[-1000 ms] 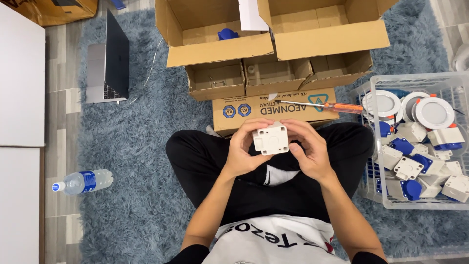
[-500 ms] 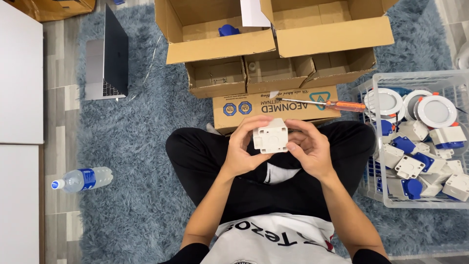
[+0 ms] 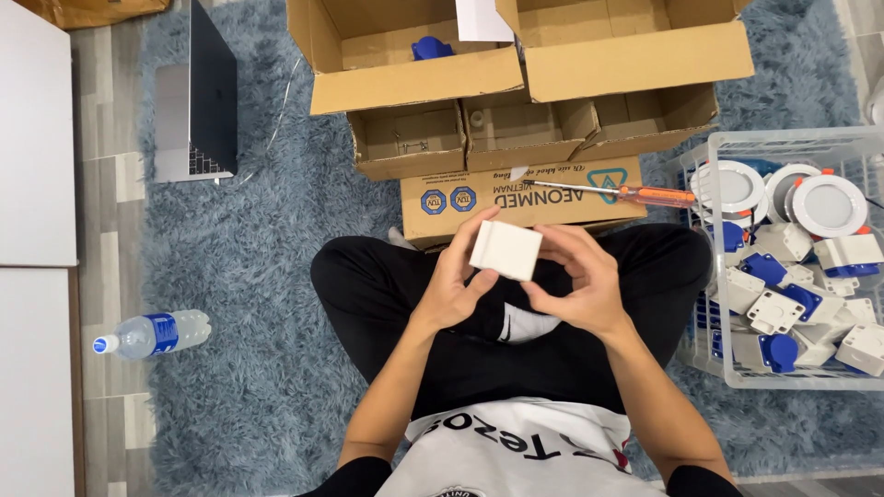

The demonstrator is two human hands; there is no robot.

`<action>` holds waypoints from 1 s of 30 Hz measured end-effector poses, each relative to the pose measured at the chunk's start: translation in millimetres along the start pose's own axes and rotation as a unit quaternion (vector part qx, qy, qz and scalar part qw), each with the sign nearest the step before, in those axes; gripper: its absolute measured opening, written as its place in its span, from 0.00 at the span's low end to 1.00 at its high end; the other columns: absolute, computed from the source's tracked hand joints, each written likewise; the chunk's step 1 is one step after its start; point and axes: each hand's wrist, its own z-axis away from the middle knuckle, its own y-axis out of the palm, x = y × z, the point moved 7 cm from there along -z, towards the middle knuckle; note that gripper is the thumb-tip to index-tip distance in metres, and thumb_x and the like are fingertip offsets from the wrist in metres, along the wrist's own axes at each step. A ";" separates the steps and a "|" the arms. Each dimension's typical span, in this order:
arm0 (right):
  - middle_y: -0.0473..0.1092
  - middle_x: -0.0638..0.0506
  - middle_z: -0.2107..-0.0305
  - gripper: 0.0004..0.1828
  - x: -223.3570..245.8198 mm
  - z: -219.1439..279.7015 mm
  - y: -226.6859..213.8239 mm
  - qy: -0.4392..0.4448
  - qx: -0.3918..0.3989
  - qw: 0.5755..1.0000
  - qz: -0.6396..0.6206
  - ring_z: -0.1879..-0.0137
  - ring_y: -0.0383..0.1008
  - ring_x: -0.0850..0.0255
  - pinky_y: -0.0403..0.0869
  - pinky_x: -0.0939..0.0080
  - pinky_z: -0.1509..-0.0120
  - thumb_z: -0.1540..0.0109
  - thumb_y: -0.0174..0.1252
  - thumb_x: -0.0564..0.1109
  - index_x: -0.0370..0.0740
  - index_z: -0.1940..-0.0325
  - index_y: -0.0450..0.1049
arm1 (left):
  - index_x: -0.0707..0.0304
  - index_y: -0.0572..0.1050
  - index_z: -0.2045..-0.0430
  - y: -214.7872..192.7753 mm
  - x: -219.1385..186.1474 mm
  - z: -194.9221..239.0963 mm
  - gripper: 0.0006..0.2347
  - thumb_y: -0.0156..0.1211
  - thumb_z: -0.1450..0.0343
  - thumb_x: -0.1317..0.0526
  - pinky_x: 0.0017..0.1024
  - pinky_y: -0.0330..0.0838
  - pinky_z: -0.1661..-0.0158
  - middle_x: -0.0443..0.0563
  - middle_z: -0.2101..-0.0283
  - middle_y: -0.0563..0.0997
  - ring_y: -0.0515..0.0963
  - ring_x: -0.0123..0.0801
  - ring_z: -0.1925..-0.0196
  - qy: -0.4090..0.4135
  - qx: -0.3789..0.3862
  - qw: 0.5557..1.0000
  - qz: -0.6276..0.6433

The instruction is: The person sits on a rug and uses a screwdriver to remove a blue cover from a white electrical component. They then place the cover into a cardboard box and inspect the white component.

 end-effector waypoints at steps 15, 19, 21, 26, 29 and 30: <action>0.77 0.40 0.39 0.28 -44.7 -31.5 20.7 -0.128 0.090 0.880 0.449 0.30 0.74 0.45 0.72 0.48 0.29 0.35 0.74 0.46 0.33 0.33 0.78 | 0.58 0.73 0.47 -55.2 -15.7 -13.6 0.26 0.82 0.37 0.61 0.30 0.72 0.52 0.52 0.43 0.85 0.78 0.30 0.52 0.004 -0.192 0.949 -0.251; 0.74 0.43 0.35 0.33 -81.1 -31.5 27.8 -0.151 0.099 0.837 0.516 0.26 0.71 0.48 0.67 0.48 0.26 0.33 0.71 0.57 0.36 0.30 0.75 | 0.56 0.78 0.47 -57.2 -15.2 -17.4 0.25 0.81 0.39 0.63 0.35 0.75 0.43 0.47 0.45 0.83 0.79 0.37 0.44 0.058 -0.187 0.930 -0.312; 0.75 0.41 0.37 0.33 -82.2 -34.2 33.0 -0.162 0.094 0.833 0.521 0.27 0.71 0.46 0.66 0.45 0.25 0.31 0.68 0.62 0.35 0.32 0.76 | 0.59 0.79 0.46 -56.0 -17.2 -19.9 0.24 0.79 0.38 0.65 0.45 0.77 0.41 0.50 0.43 0.81 0.81 0.44 0.40 0.067 -0.184 0.934 -0.298; 0.77 0.47 0.39 0.30 -86.1 -16.8 35.2 -0.183 0.095 0.843 0.497 0.28 0.73 0.49 0.65 0.44 0.23 0.34 0.71 0.60 0.40 0.34 0.78 | 0.58 0.78 0.40 -61.1 1.3 -24.1 0.29 0.79 0.39 0.66 0.44 0.77 0.39 0.50 0.43 0.80 0.82 0.43 0.39 0.077 -0.182 0.932 -0.304; 0.79 0.49 0.44 0.22 -84.3 -5.4 36.2 -0.207 0.086 0.856 0.465 0.32 0.77 0.50 0.67 0.43 0.24 0.35 0.73 0.49 0.41 0.39 0.81 | 0.60 0.77 0.39 -59.2 8.0 -29.0 0.31 0.81 0.39 0.66 0.42 0.77 0.38 0.50 0.43 0.83 0.84 0.43 0.40 0.083 -0.187 0.936 -0.286; 0.80 0.50 0.48 0.16 -80.4 -0.9 36.2 -0.227 0.073 0.862 0.448 0.36 0.80 0.50 0.70 0.41 0.25 0.35 0.72 0.40 0.42 0.42 0.83 | 0.62 0.76 0.41 -58.2 10.6 -29.8 0.31 0.82 0.40 0.66 0.40 0.77 0.39 0.51 0.44 0.84 0.84 0.42 0.41 0.085 -0.188 0.940 -0.271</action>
